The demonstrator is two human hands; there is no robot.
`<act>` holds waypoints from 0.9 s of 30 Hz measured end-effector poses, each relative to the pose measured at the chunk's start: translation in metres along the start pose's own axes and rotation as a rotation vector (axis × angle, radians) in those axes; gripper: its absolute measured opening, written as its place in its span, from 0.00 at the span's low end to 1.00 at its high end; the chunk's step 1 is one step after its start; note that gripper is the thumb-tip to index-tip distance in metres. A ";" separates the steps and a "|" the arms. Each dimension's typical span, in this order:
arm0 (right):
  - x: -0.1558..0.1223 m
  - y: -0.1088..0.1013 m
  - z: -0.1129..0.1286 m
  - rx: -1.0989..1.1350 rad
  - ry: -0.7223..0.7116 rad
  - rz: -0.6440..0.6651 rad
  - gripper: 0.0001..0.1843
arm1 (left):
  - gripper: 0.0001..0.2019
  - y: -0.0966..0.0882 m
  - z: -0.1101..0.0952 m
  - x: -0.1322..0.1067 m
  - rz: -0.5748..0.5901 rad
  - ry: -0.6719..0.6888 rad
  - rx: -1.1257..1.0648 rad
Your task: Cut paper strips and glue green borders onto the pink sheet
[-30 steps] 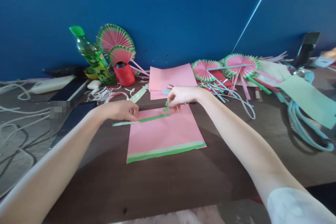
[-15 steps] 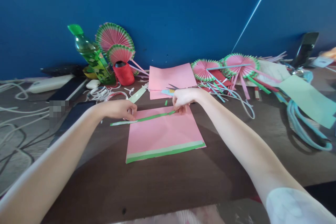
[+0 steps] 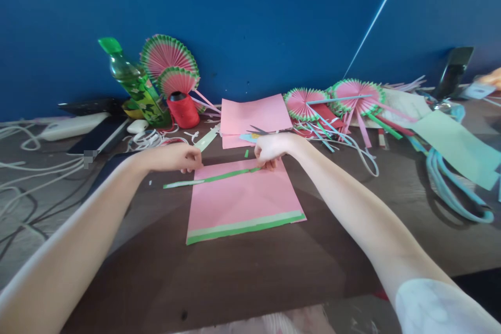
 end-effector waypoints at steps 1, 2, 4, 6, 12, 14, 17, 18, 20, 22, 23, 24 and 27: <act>-0.001 0.000 0.001 -0.013 0.007 -0.006 0.08 | 0.09 -0.005 0.002 0.001 -0.062 -0.007 -0.013; -0.001 -0.001 0.002 -0.030 0.014 -0.011 0.08 | 0.10 -0.011 0.005 0.001 -0.133 -0.019 -0.022; -0.003 -0.001 0.004 -0.068 0.033 -0.017 0.08 | 0.11 -0.023 0.013 0.000 -0.292 -0.061 -0.030; -0.004 -0.002 0.004 -0.097 0.060 -0.016 0.09 | 0.11 -0.034 0.022 -0.002 -0.450 -0.114 -0.024; -0.005 -0.005 0.002 -0.130 0.074 -0.059 0.13 | 0.11 -0.045 0.033 -0.008 -0.546 -0.219 0.140; -0.003 -0.007 0.000 -0.109 0.074 -0.095 0.13 | 0.11 -0.042 0.033 -0.008 -0.494 -0.253 0.218; -0.001 -0.012 -0.002 -0.078 0.060 -0.210 0.13 | 0.11 -0.034 0.035 -0.004 -0.387 -0.262 0.285; 0.000 -0.014 -0.002 -0.069 0.056 -0.249 0.13 | 0.10 -0.031 0.036 -0.002 -0.351 -0.254 0.297; 0.000 -0.017 -0.001 -0.046 0.044 -0.319 0.13 | 0.07 -0.026 0.037 0.001 -0.297 -0.223 0.297; -0.002 -0.019 0.001 -0.019 0.018 -0.399 0.13 | 0.04 -0.026 0.036 0.001 -0.279 -0.190 0.259; -0.003 -0.021 0.003 -0.001 -0.010 -0.448 0.14 | 0.03 -0.028 0.035 -0.001 -0.293 -0.183 0.227; -0.004 -0.023 0.006 0.019 -0.047 -0.500 0.14 | 0.03 -0.031 0.034 -0.003 -0.323 -0.183 0.183; -0.007 -0.026 0.016 0.121 -0.192 -0.650 0.12 | 0.05 -0.047 0.027 -0.014 -0.489 -0.176 -0.041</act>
Point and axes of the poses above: each hand's wrist, its own x-axis towards the middle knuckle, its own y-axis out of the palm, z = x × y, the point moved 5 cm from there along x, towards the middle knuckle, and after that the axes turned 5 degrees about -z, right-handed, at the moved point
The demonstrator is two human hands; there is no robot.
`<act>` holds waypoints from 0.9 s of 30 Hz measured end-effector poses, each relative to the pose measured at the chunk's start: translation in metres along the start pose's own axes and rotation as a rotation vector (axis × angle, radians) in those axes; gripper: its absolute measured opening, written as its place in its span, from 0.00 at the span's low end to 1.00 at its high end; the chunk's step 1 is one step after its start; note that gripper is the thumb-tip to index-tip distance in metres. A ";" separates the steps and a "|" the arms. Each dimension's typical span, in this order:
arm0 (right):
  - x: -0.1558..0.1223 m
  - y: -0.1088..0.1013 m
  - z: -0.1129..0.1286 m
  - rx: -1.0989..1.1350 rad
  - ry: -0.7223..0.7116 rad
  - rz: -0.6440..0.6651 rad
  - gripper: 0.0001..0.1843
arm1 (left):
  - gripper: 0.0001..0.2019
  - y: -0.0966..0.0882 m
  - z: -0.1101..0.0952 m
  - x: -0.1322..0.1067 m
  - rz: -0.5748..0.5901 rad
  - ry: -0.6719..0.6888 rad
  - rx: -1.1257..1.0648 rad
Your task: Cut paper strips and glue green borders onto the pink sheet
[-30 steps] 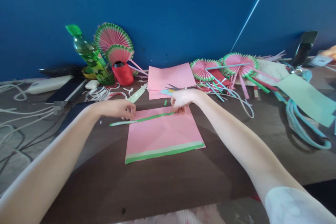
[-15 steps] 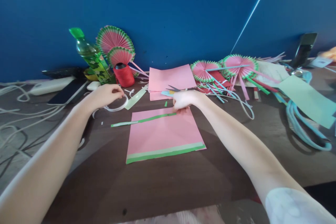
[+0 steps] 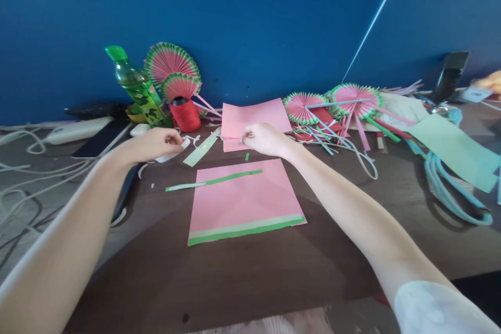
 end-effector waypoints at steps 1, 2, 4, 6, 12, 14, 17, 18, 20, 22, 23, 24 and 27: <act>0.000 0.000 0.004 0.058 -0.047 -0.050 0.11 | 0.06 -0.005 -0.003 -0.002 -0.049 -0.007 -0.112; 0.000 0.001 0.008 0.117 -0.101 -0.105 0.11 | 0.06 -0.008 -0.007 -0.004 -0.077 -0.022 -0.245; -0.002 0.004 0.020 0.207 -0.248 -0.206 0.10 | 0.05 -0.008 -0.013 -0.008 -0.101 -0.071 -0.533; -0.008 0.009 0.033 0.250 -0.433 -0.275 0.12 | 0.04 0.003 -0.021 -0.011 -0.029 -0.096 -0.742; -0.025 0.024 0.057 0.234 -0.714 -0.386 0.16 | 0.04 0.034 -0.047 -0.014 0.144 -0.053 -1.151; -0.024 0.024 0.056 0.247 -0.700 -0.408 0.17 | 0.06 0.037 -0.052 -0.014 0.177 -0.062 -1.270; -0.020 0.021 0.050 0.268 -0.652 -0.450 0.16 | 0.13 0.038 -0.059 -0.016 0.266 -0.001 -1.353; -0.018 0.019 0.047 0.274 -0.636 -0.469 0.16 | 0.16 0.037 -0.061 -0.017 0.291 0.036 -1.354; -0.016 0.016 0.043 0.283 -0.609 -0.497 0.16 | 0.23 0.038 -0.064 -0.020 0.330 0.111 -1.341; -0.014 0.015 0.039 0.289 -0.590 -0.506 0.17 | 0.28 0.040 -0.065 -0.022 0.366 0.167 -1.328; -0.013 0.016 0.038 0.289 -0.584 -0.503 0.18 | 0.30 0.041 -0.066 -0.023 0.378 0.186 -1.326; -0.013 0.017 0.037 0.288 -0.583 -0.501 0.18 | 0.31 0.043 -0.066 -0.024 0.384 0.198 -1.327; -0.013 0.019 0.036 0.282 -0.593 -0.507 0.19 | 0.32 0.048 -0.065 -0.023 0.354 0.184 -1.349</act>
Point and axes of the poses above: each hand's wrist, its own x-axis towards the middle knuckle, its own y-axis out of the palm, z = x × y, the point moved 5 cm from there along x, towards the middle knuckle, and after that the axes turned 5 degrees about -z, right-handed, at the moved point
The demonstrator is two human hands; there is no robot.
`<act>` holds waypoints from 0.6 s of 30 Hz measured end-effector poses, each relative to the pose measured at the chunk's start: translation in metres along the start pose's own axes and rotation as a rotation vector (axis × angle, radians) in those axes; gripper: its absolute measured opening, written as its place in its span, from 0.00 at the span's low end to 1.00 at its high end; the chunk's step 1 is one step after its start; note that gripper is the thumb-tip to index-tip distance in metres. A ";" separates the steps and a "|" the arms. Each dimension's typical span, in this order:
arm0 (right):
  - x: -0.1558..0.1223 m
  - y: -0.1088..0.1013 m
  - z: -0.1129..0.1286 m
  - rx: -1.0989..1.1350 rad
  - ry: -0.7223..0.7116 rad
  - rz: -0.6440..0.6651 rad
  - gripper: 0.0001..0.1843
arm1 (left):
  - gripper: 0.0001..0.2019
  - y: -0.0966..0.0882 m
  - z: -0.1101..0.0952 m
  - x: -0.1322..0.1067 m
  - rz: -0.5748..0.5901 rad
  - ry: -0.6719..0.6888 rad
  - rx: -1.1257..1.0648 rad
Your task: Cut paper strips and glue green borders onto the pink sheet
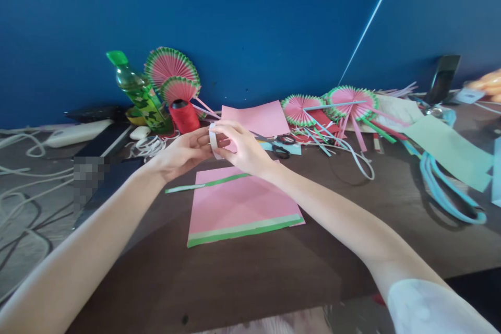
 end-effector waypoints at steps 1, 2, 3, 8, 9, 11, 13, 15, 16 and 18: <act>0.000 0.000 0.001 -0.011 -0.006 -0.002 0.19 | 0.31 -0.001 0.001 0.001 -0.020 -0.001 -0.011; -0.001 0.000 0.001 -0.027 -0.014 -0.002 0.18 | 0.30 -0.001 0.003 0.002 -0.040 -0.003 -0.025; -0.001 0.001 0.002 -0.042 -0.023 0.002 0.17 | 0.28 -0.001 0.003 0.002 -0.058 -0.005 -0.040; -0.002 0.001 0.008 -0.041 -0.080 0.025 0.14 | 0.25 0.001 0.004 0.004 -0.077 -0.003 -0.108; -0.002 0.001 0.009 -0.039 -0.086 0.017 0.13 | 0.24 0.002 0.004 0.004 -0.075 -0.002 -0.111; -0.002 0.000 0.009 -0.040 -0.089 0.003 0.13 | 0.22 0.003 0.003 0.004 -0.073 0.000 -0.109; -0.003 0.000 0.009 -0.038 -0.083 -0.002 0.11 | 0.20 0.004 0.004 0.003 -0.077 0.002 -0.101; -0.003 0.000 0.008 -0.036 -0.081 -0.001 0.10 | 0.20 0.004 0.004 0.003 -0.080 0.008 -0.095; -0.004 0.000 0.008 -0.035 -0.085 -0.001 0.09 | 0.20 0.004 0.004 0.003 -0.080 0.012 -0.094; -0.004 0.000 0.007 -0.029 -0.084 -0.002 0.08 | 0.20 0.004 0.005 0.003 -0.077 0.013 -0.096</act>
Point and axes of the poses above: each hand's wrist, its own x-axis towards the middle knuckle, its own y-axis out of the palm, z = x × y, the point moved 5 cm from there along x, towards the middle knuckle, and after that the axes turned 5 degrees about -z, right-handed, at the moved point
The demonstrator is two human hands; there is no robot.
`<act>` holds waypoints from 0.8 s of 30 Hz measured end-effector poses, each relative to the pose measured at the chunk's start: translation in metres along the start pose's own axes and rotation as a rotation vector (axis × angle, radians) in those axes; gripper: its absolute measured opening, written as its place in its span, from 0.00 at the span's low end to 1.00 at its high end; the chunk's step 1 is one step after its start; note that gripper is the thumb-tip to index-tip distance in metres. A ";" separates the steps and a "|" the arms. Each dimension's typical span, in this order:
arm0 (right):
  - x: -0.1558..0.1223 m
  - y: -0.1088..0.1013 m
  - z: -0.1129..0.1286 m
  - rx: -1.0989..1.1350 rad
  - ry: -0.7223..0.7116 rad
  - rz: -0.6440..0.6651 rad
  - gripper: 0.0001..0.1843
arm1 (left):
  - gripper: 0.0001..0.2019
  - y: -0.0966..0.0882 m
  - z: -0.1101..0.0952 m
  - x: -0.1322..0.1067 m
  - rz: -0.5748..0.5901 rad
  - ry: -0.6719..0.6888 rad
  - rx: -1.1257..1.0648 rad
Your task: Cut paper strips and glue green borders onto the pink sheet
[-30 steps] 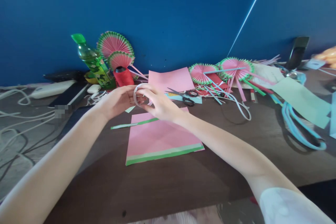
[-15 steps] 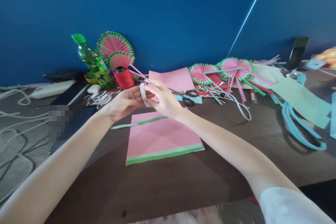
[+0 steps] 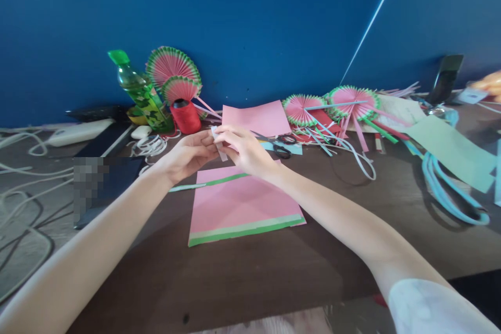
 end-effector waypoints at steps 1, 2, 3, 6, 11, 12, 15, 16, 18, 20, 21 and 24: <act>0.000 0.000 -0.001 0.006 0.009 0.001 0.07 | 0.19 0.000 0.001 0.000 0.001 -0.001 -0.001; 0.000 0.000 -0.002 0.014 0.022 0.003 0.06 | 0.19 0.000 0.001 0.000 0.001 0.001 0.000; 0.000 0.000 -0.003 0.023 0.037 0.006 0.06 | 0.19 0.001 0.002 0.000 0.002 0.006 0.006; 0.001 0.000 -0.004 0.030 0.053 -0.002 0.05 | 0.19 0.002 0.003 0.000 0.007 0.040 0.058; 0.003 -0.003 0.000 -0.003 0.065 -0.034 0.06 | 0.16 0.001 0.008 0.001 0.000 0.030 0.159; 0.003 -0.004 0.000 0.005 0.079 -0.037 0.06 | 0.16 0.000 0.009 0.001 -0.006 0.026 0.159; 0.004 -0.005 -0.001 0.033 0.125 -0.045 0.06 | 0.16 0.000 0.010 0.001 -0.035 0.036 0.150; 0.004 -0.005 -0.002 0.033 0.144 -0.054 0.07 | 0.16 0.000 0.009 0.001 -0.045 0.041 0.152; 0.004 -0.007 -0.005 0.017 0.189 -0.077 0.09 | 0.18 0.002 0.009 0.000 -0.063 0.046 0.162; 0.004 -0.008 -0.008 0.001 0.239 -0.096 0.07 | 0.19 0.002 0.008 0.000 -0.082 0.050 0.174; 0.003 -0.008 -0.009 0.000 0.262 -0.098 0.05 | 0.20 0.002 0.007 0.000 -0.092 0.053 0.179; 0.003 -0.007 -0.011 0.022 0.318 -0.087 0.01 | 0.18 0.001 0.007 0.001 -0.116 0.075 0.194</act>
Point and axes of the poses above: each hand's wrist, its own x-axis towards the middle knuckle, its own y-axis out of the palm, z = x × y, the point moved 5 cm from there along x, towards the middle knuckle, and after that the axes turned 5 degrees about -z, right-handed, at the moved point
